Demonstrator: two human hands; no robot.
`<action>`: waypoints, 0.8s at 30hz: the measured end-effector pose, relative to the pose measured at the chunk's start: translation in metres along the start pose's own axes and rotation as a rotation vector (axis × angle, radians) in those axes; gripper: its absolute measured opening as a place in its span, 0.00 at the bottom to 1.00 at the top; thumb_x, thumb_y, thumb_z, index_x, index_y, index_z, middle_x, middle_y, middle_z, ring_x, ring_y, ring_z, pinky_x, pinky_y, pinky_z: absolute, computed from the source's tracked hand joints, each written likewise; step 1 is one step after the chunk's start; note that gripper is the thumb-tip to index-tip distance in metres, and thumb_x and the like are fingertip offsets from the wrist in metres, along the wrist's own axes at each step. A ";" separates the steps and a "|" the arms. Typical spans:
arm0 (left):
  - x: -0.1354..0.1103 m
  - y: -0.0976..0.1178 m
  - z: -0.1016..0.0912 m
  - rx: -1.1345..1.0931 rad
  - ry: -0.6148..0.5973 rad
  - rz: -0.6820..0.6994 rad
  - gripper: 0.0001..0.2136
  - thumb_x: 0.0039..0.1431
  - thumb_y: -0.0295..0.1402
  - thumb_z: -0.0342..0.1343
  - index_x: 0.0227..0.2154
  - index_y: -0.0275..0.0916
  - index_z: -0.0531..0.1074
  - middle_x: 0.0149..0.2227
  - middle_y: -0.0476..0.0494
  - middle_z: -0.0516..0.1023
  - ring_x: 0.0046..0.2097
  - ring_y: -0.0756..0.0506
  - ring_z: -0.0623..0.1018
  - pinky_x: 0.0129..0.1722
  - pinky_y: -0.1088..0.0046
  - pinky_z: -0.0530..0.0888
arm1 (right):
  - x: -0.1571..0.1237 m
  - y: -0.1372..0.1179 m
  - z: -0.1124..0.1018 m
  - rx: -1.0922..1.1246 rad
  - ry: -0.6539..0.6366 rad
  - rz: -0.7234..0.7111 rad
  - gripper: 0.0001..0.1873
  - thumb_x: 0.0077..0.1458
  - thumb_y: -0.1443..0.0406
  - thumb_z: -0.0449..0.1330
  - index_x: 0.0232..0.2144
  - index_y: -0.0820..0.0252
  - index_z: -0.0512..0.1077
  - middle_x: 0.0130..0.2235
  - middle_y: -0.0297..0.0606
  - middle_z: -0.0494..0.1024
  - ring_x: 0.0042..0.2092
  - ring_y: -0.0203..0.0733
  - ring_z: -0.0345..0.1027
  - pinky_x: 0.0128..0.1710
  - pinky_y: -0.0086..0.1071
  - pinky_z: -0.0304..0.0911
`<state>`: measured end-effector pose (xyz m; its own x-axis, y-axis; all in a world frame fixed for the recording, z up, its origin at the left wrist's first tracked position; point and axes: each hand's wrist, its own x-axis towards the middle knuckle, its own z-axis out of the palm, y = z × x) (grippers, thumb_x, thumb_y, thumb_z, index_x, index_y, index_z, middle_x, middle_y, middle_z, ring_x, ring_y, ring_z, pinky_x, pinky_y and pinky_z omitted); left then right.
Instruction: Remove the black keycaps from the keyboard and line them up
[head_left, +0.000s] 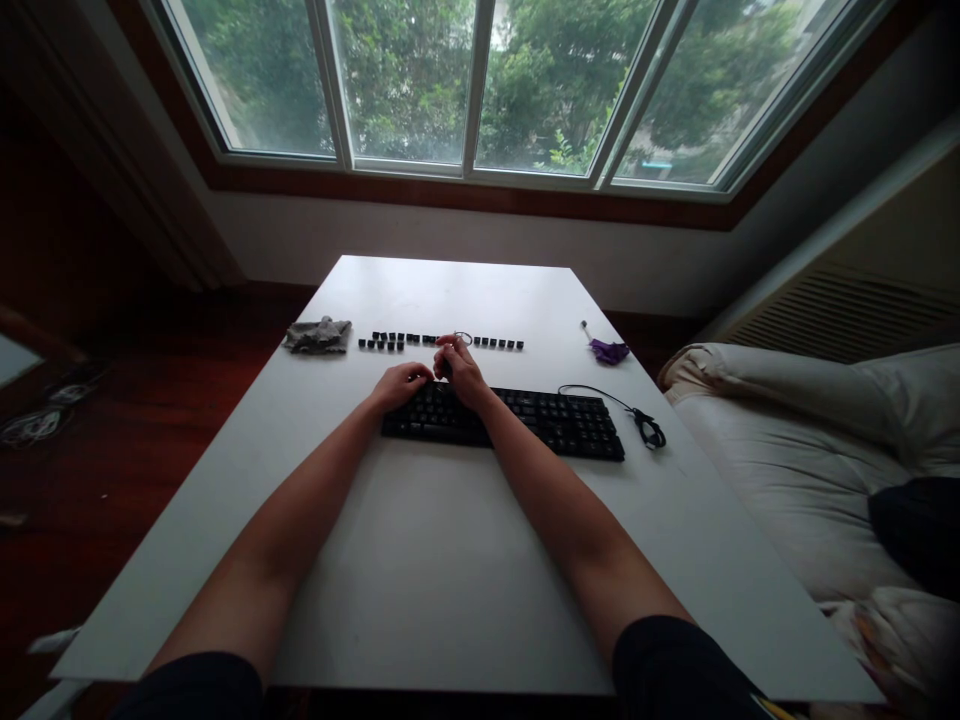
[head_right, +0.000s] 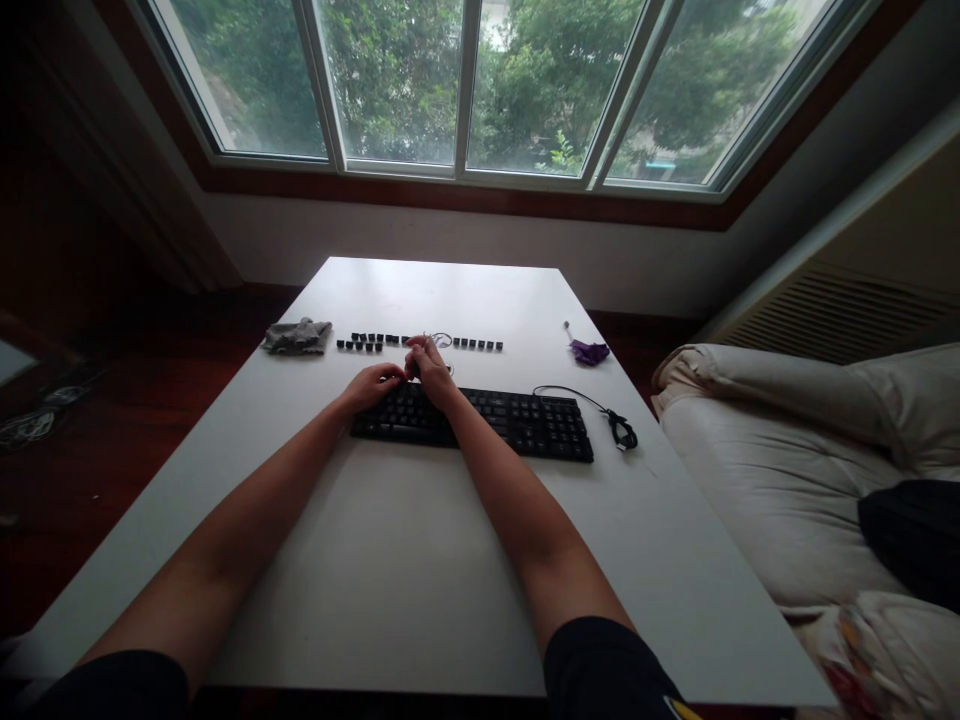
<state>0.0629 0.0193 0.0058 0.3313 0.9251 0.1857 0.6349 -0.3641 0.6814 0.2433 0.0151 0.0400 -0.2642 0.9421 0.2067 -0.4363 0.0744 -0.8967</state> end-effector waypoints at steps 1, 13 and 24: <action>0.000 0.000 0.000 -0.003 0.003 0.001 0.12 0.60 0.36 0.53 0.41 0.46 0.80 0.43 0.49 0.83 0.46 0.44 0.79 0.51 0.68 0.73 | 0.001 0.001 -0.001 -0.015 -0.001 -0.012 0.09 0.60 0.57 0.59 0.41 0.53 0.68 0.28 0.27 0.69 0.26 0.32 0.63 0.26 0.25 0.63; -0.002 0.003 -0.001 -0.007 0.004 0.002 0.11 0.60 0.35 0.53 0.40 0.45 0.81 0.43 0.49 0.83 0.45 0.44 0.79 0.49 0.69 0.74 | 0.011 -0.009 -0.023 -0.412 0.034 -0.025 0.12 0.50 0.67 0.66 0.40 0.57 0.74 0.25 0.26 0.71 0.27 0.32 0.66 0.27 0.25 0.62; -0.001 0.001 0.000 -0.004 0.022 -0.008 0.12 0.61 0.36 0.53 0.39 0.45 0.81 0.42 0.49 0.83 0.45 0.43 0.79 0.48 0.68 0.74 | 0.007 -0.033 -0.025 -0.731 -0.243 -0.100 0.03 0.50 0.65 0.66 0.30 0.58 0.77 0.24 0.30 0.74 0.27 0.34 0.63 0.29 0.27 0.56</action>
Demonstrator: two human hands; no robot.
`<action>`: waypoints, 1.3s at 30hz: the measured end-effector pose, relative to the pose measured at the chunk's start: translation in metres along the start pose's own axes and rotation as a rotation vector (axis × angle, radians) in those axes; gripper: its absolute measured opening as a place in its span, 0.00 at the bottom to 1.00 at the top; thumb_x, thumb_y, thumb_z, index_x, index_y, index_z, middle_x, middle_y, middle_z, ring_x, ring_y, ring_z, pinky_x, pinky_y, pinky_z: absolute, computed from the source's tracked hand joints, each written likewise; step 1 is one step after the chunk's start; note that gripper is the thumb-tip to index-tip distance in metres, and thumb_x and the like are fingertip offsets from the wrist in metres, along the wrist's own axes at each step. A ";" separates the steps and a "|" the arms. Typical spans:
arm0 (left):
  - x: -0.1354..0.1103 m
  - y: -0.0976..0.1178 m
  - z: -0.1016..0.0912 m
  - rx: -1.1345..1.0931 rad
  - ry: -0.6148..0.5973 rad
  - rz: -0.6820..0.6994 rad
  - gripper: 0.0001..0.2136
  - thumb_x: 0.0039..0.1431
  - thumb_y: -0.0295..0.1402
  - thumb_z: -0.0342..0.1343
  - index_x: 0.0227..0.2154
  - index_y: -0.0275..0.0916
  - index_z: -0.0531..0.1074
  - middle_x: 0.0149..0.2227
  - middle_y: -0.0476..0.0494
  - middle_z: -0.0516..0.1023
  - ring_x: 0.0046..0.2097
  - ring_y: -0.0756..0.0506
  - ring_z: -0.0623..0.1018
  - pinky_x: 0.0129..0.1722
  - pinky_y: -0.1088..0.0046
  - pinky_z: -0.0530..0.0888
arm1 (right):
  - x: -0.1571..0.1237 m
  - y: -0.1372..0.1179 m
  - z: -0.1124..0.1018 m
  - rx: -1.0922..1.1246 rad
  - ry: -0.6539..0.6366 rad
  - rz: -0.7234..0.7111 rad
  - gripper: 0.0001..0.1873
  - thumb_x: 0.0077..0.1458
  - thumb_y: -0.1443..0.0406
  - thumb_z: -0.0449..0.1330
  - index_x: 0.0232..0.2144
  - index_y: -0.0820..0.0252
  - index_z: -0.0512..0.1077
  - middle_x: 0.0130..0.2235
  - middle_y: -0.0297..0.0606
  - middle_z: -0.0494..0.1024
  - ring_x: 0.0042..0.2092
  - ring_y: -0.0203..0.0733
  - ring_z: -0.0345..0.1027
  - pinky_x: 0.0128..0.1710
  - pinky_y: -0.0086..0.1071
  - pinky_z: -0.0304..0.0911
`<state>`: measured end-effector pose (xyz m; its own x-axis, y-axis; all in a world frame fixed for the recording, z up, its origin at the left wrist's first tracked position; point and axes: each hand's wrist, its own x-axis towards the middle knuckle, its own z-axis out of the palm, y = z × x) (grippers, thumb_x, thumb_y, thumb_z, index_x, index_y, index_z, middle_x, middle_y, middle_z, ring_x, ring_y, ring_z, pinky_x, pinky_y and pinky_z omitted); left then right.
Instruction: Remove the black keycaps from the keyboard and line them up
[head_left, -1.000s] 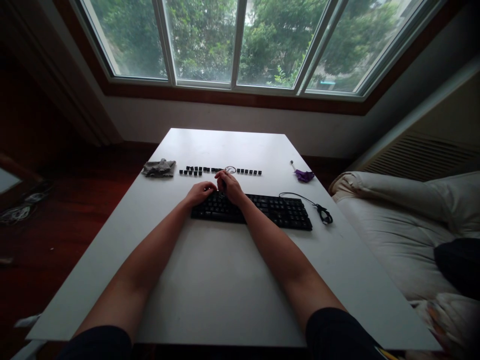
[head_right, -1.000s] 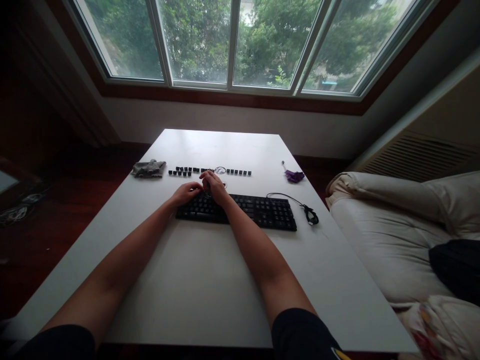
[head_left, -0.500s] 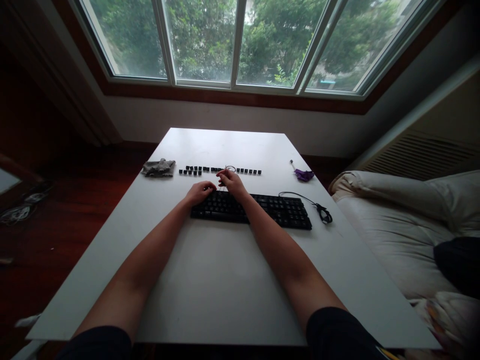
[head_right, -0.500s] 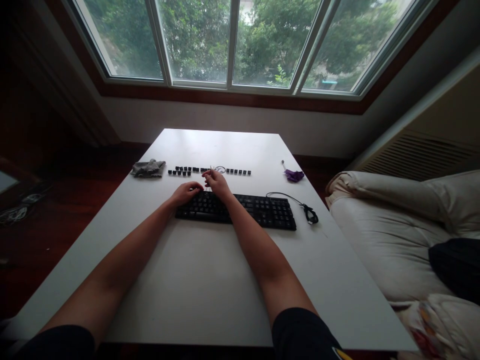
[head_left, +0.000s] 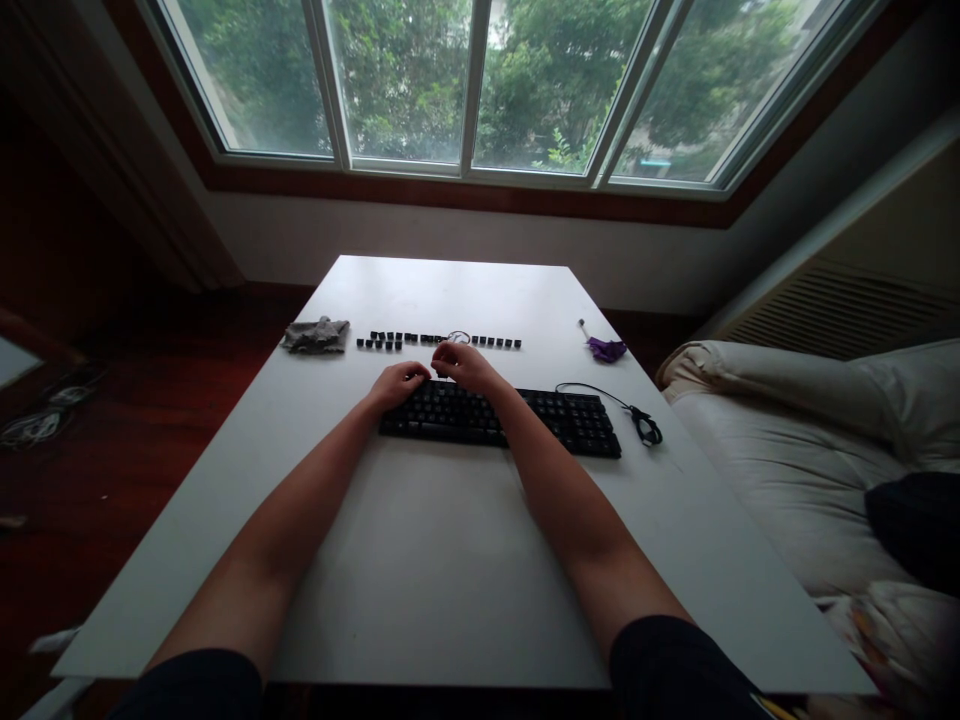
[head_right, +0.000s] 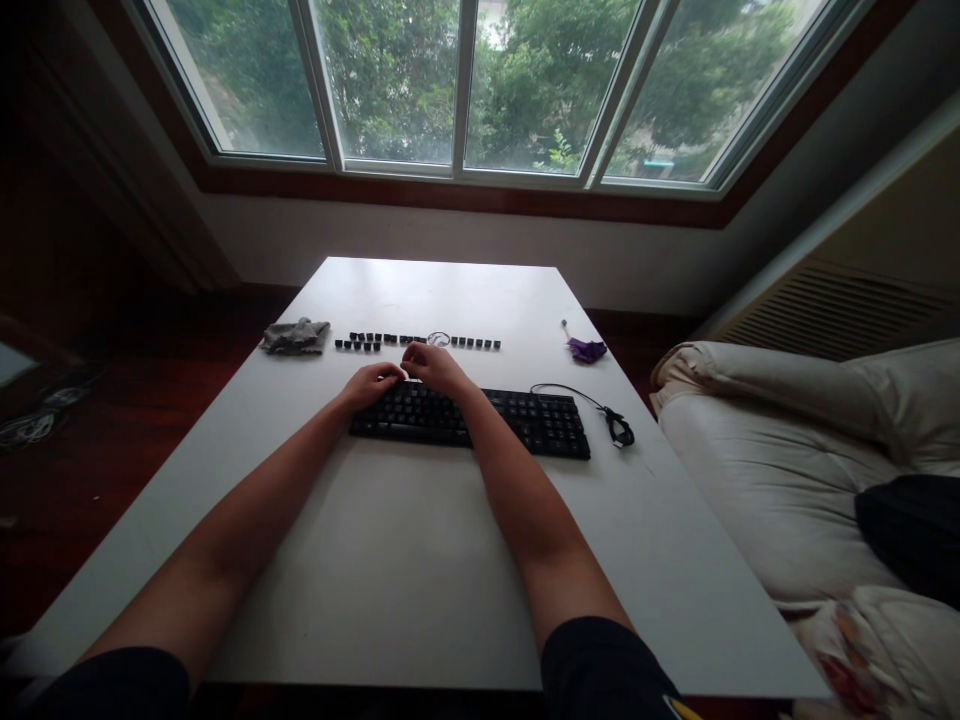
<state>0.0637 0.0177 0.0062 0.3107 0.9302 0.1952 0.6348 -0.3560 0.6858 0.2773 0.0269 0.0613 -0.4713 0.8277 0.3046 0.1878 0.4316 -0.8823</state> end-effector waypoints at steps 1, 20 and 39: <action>0.000 -0.001 0.000 0.000 0.002 0.002 0.12 0.61 0.36 0.53 0.39 0.45 0.81 0.42 0.49 0.83 0.45 0.43 0.79 0.48 0.68 0.74 | -0.001 -0.002 -0.002 -0.004 -0.034 -0.004 0.03 0.51 0.65 0.66 0.29 0.59 0.77 0.24 0.30 0.75 0.27 0.34 0.63 0.29 0.27 0.57; 0.000 -0.003 0.000 -0.007 -0.005 -0.008 0.12 0.61 0.37 0.53 0.40 0.44 0.80 0.41 0.48 0.83 0.43 0.44 0.79 0.46 0.70 0.74 | -0.012 0.023 0.004 -0.107 0.010 0.004 0.13 0.52 0.57 0.67 0.25 0.60 0.75 0.20 0.27 0.72 0.24 0.31 0.59 0.26 0.26 0.52; -0.001 0.003 -0.002 -0.023 -0.013 0.004 0.11 0.61 0.35 0.53 0.40 0.43 0.80 0.43 0.48 0.83 0.45 0.44 0.79 0.49 0.70 0.74 | -0.009 0.049 -0.005 0.045 0.113 0.121 0.26 0.55 0.43 0.59 0.28 0.59 0.69 0.24 0.33 0.73 0.24 0.34 0.66 0.27 0.27 0.63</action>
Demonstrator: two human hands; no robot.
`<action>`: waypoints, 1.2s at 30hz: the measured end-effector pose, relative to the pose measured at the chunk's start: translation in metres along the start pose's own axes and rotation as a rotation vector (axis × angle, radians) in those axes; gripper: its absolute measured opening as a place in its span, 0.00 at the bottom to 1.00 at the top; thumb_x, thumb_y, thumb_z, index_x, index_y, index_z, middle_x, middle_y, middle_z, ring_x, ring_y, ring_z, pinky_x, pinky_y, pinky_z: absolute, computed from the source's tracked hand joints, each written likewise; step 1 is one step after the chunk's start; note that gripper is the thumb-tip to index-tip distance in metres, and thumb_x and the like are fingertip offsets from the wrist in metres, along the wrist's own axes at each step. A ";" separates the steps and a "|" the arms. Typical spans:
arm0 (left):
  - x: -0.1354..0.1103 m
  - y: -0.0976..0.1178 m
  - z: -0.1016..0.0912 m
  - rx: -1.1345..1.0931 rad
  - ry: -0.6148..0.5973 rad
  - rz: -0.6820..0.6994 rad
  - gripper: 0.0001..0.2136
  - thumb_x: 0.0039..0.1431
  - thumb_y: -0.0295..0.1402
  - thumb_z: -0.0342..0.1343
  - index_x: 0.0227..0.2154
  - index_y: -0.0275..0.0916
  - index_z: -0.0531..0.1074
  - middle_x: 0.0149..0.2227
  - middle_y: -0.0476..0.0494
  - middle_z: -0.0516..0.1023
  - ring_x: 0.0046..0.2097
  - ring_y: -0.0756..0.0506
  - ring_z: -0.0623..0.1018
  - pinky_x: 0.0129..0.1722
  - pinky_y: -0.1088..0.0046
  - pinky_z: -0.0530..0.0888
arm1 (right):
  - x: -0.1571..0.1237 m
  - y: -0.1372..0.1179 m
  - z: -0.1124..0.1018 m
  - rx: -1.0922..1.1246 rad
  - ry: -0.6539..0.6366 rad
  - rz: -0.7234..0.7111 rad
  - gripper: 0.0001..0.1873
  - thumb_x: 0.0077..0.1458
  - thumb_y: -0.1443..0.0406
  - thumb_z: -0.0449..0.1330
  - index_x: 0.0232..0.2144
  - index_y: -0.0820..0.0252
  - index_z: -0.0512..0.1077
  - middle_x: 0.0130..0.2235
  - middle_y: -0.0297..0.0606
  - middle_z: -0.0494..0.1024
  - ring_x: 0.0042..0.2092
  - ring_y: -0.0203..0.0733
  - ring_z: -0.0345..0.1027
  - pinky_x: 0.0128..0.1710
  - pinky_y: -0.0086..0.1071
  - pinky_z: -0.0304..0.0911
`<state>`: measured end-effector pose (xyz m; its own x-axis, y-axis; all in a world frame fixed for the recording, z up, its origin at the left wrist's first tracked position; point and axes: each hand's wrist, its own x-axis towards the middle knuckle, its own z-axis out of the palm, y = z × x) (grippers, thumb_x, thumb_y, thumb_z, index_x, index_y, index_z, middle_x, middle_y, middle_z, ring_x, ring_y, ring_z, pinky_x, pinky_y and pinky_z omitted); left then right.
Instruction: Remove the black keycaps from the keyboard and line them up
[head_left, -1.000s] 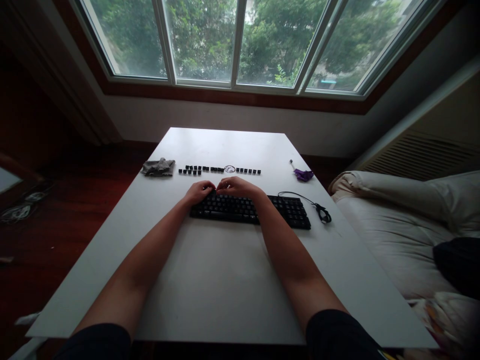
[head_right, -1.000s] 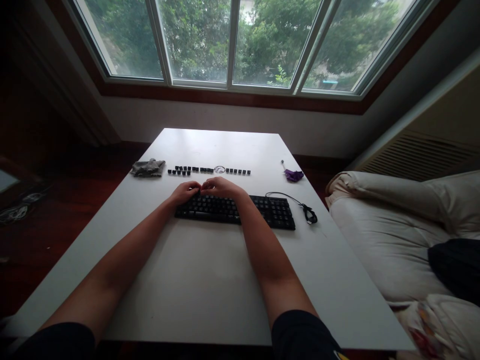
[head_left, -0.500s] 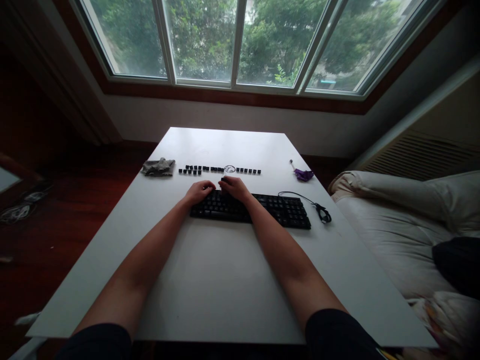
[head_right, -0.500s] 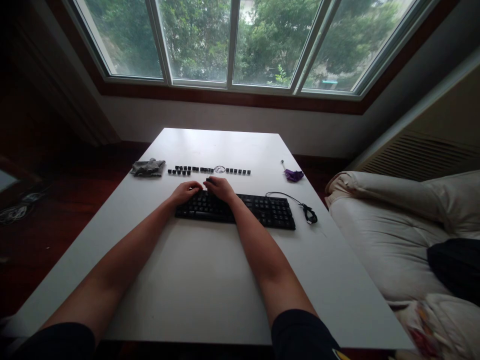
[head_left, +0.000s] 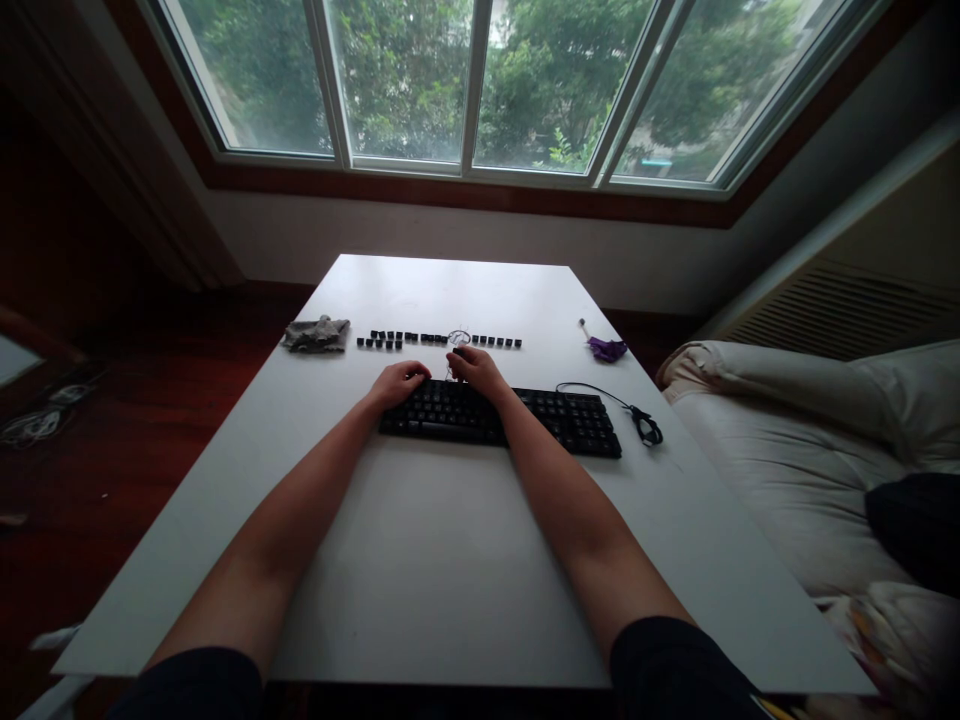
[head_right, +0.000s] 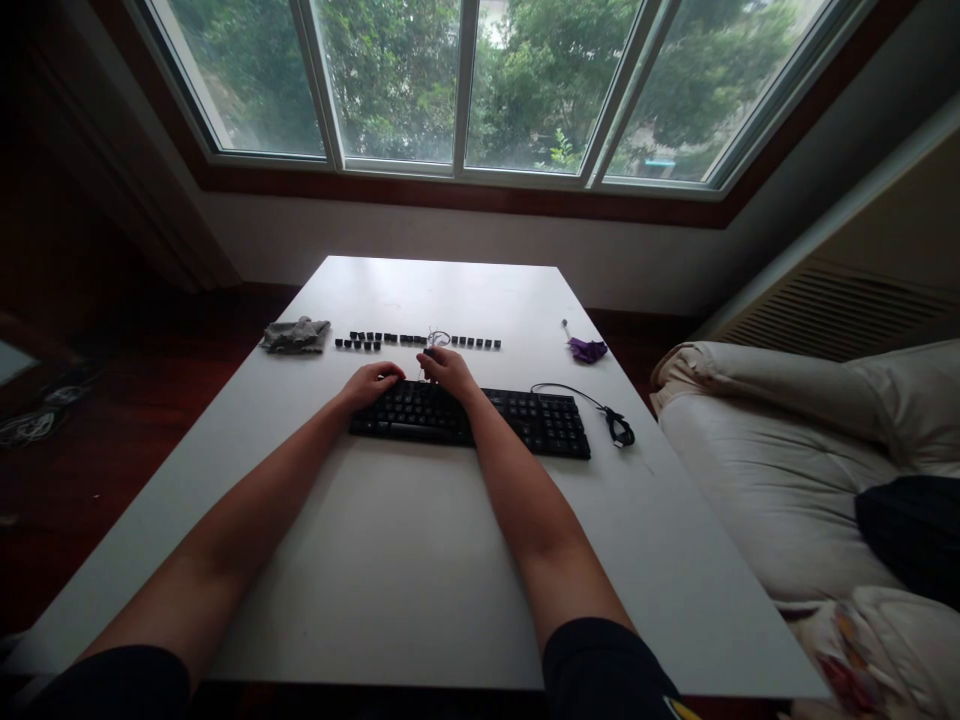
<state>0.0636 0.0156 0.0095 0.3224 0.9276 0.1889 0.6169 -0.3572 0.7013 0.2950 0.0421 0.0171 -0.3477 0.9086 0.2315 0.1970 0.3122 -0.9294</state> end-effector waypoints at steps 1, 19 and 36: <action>0.000 0.000 0.000 0.004 0.002 0.002 0.11 0.61 0.35 0.53 0.40 0.43 0.80 0.43 0.48 0.83 0.45 0.44 0.79 0.49 0.70 0.74 | 0.000 -0.001 -0.001 -0.031 -0.023 0.006 0.25 0.55 0.43 0.59 0.28 0.60 0.70 0.24 0.33 0.74 0.25 0.34 0.66 0.27 0.27 0.62; 0.001 -0.003 0.001 0.035 0.009 0.001 0.12 0.60 0.35 0.52 0.40 0.45 0.81 0.42 0.48 0.83 0.45 0.44 0.79 0.50 0.69 0.73 | -0.013 -0.037 -0.028 -0.385 -0.315 -0.040 0.21 0.56 0.49 0.61 0.36 0.62 0.78 0.28 0.34 0.75 0.29 0.36 0.64 0.30 0.29 0.56; 0.001 -0.004 0.001 0.033 0.013 0.021 0.12 0.60 0.35 0.52 0.39 0.45 0.81 0.42 0.48 0.83 0.44 0.44 0.79 0.49 0.69 0.73 | -0.013 -0.046 -0.029 -0.359 -0.368 0.024 0.12 0.56 0.58 0.65 0.40 0.57 0.81 0.29 0.34 0.80 0.24 0.33 0.67 0.27 0.28 0.62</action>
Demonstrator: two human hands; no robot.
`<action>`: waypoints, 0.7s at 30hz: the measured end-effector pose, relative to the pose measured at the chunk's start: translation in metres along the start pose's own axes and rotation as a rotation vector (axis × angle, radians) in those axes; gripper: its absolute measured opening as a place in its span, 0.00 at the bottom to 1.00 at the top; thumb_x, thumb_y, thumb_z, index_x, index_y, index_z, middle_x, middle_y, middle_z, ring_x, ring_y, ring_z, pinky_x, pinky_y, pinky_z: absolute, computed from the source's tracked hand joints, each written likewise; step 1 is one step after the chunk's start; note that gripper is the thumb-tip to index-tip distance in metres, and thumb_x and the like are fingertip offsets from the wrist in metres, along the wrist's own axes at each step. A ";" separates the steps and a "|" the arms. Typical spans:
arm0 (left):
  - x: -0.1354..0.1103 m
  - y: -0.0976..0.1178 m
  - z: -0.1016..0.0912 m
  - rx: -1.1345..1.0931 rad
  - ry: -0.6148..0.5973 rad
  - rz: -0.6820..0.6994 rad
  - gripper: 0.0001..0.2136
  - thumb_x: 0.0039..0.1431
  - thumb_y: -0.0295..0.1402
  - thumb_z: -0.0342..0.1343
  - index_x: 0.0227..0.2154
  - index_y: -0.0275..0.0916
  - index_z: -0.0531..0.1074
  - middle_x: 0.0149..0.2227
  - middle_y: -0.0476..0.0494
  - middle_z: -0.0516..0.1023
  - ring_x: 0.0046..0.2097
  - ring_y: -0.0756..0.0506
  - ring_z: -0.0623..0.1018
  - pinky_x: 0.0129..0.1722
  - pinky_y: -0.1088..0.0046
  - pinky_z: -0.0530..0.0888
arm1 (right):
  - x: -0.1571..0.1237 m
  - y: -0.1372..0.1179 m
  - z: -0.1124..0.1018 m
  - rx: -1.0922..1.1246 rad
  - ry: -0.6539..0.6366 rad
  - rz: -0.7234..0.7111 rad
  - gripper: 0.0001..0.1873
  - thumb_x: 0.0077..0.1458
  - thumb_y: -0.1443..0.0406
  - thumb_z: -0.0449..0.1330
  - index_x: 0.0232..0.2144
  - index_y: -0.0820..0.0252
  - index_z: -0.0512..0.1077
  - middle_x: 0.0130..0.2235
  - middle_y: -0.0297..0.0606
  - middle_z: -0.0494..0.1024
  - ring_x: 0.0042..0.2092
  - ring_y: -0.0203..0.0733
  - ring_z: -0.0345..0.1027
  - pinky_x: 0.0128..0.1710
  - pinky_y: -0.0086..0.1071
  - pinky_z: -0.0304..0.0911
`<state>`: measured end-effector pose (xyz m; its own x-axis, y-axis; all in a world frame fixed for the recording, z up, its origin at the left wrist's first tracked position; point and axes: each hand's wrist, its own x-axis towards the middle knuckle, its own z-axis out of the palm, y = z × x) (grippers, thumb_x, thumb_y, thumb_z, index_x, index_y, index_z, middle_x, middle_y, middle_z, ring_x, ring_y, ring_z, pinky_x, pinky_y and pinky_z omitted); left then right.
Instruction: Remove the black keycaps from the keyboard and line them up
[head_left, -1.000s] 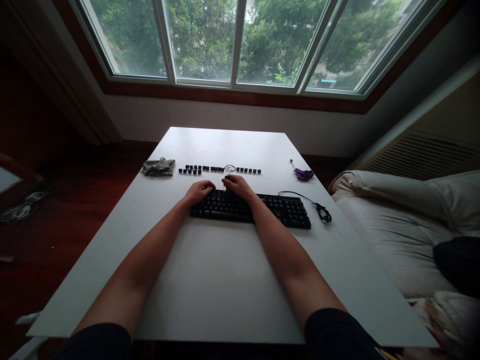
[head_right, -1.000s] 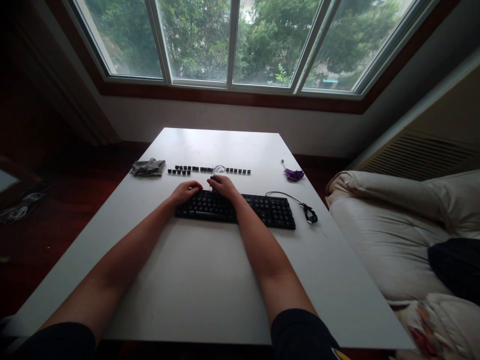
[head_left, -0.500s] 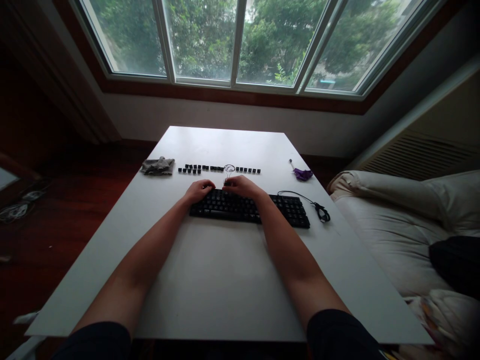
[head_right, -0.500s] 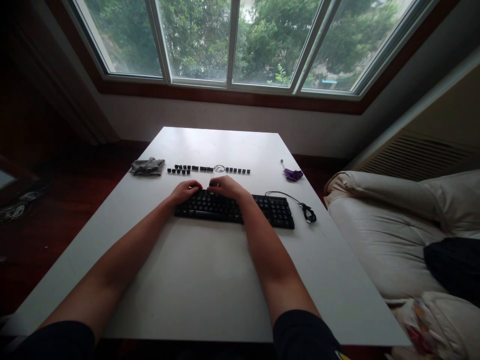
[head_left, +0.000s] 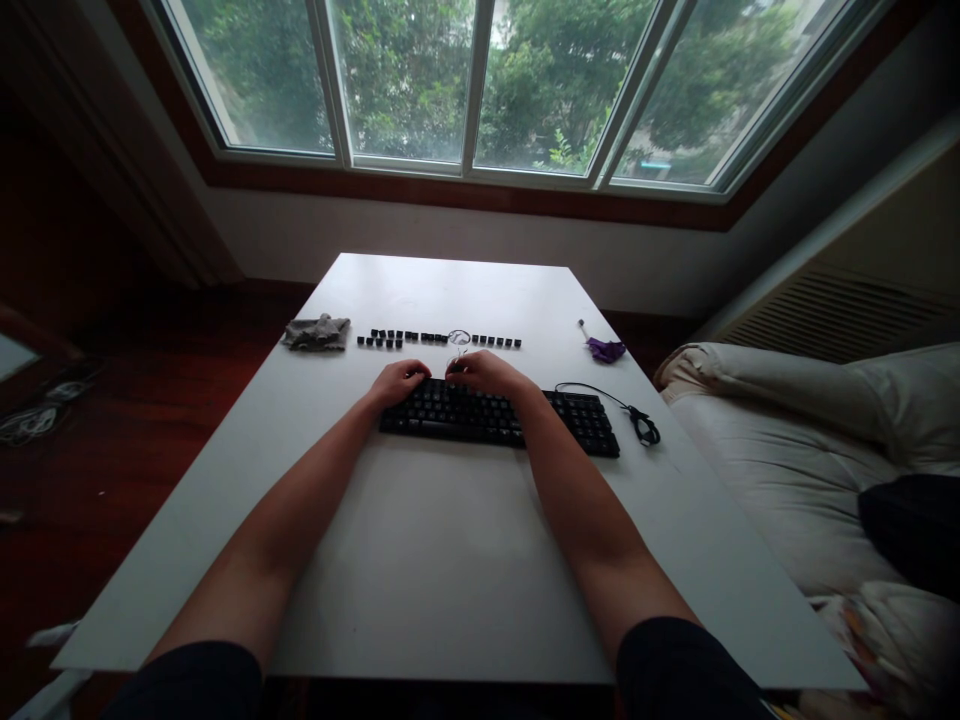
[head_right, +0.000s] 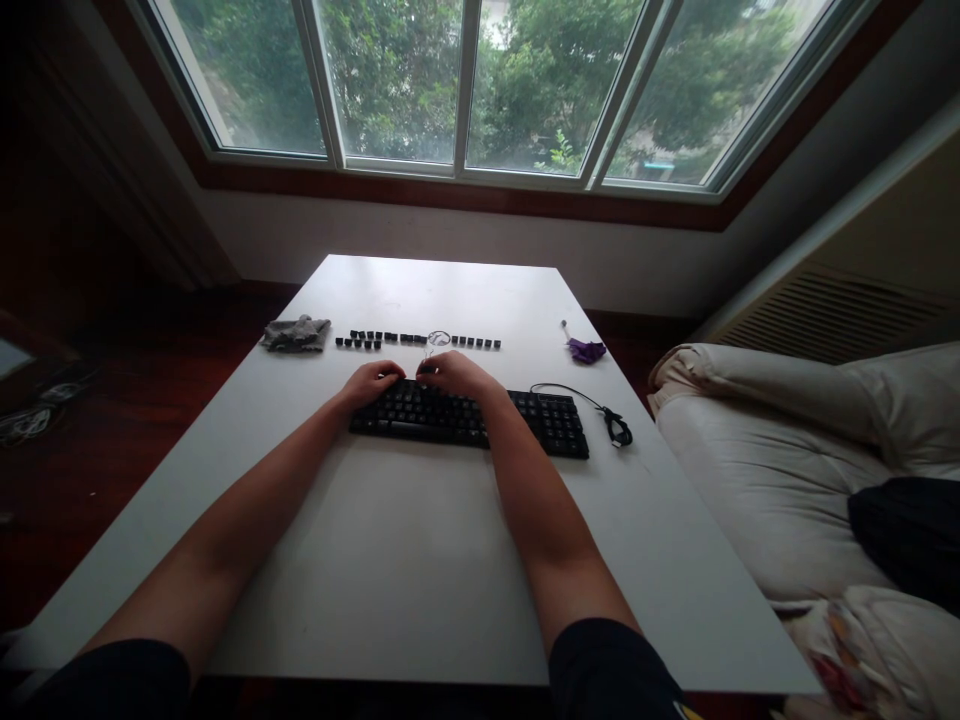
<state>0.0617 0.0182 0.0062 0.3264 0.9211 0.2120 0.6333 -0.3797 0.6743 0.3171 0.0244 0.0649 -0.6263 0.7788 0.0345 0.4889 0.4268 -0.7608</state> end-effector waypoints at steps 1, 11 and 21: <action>0.000 0.000 0.000 0.001 -0.001 -0.005 0.12 0.60 0.35 0.52 0.39 0.45 0.81 0.42 0.48 0.83 0.44 0.44 0.79 0.49 0.69 0.73 | 0.000 0.002 0.001 0.041 0.005 0.010 0.12 0.55 0.58 0.65 0.40 0.57 0.80 0.29 0.34 0.80 0.23 0.33 0.67 0.26 0.28 0.63; -0.002 0.002 -0.001 -0.012 -0.008 -0.006 0.12 0.60 0.35 0.52 0.39 0.44 0.81 0.42 0.48 0.83 0.44 0.44 0.79 0.48 0.70 0.74 | 0.005 0.006 -0.003 0.373 0.134 0.038 0.14 0.57 0.56 0.64 0.36 0.61 0.75 0.29 0.38 0.79 0.32 0.39 0.76 0.28 0.30 0.74; -0.001 0.004 -0.001 0.002 -0.007 -0.029 0.12 0.60 0.35 0.52 0.40 0.44 0.81 0.42 0.48 0.83 0.45 0.44 0.79 0.49 0.69 0.74 | 0.007 0.013 0.001 0.133 0.036 0.004 0.12 0.57 0.57 0.63 0.38 0.60 0.78 0.29 0.36 0.81 0.28 0.36 0.73 0.28 0.27 0.65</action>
<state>0.0633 0.0157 0.0090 0.3131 0.9310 0.1876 0.6436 -0.3532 0.6790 0.3185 0.0344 0.0549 -0.6011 0.7974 0.0524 0.4049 0.3604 -0.8403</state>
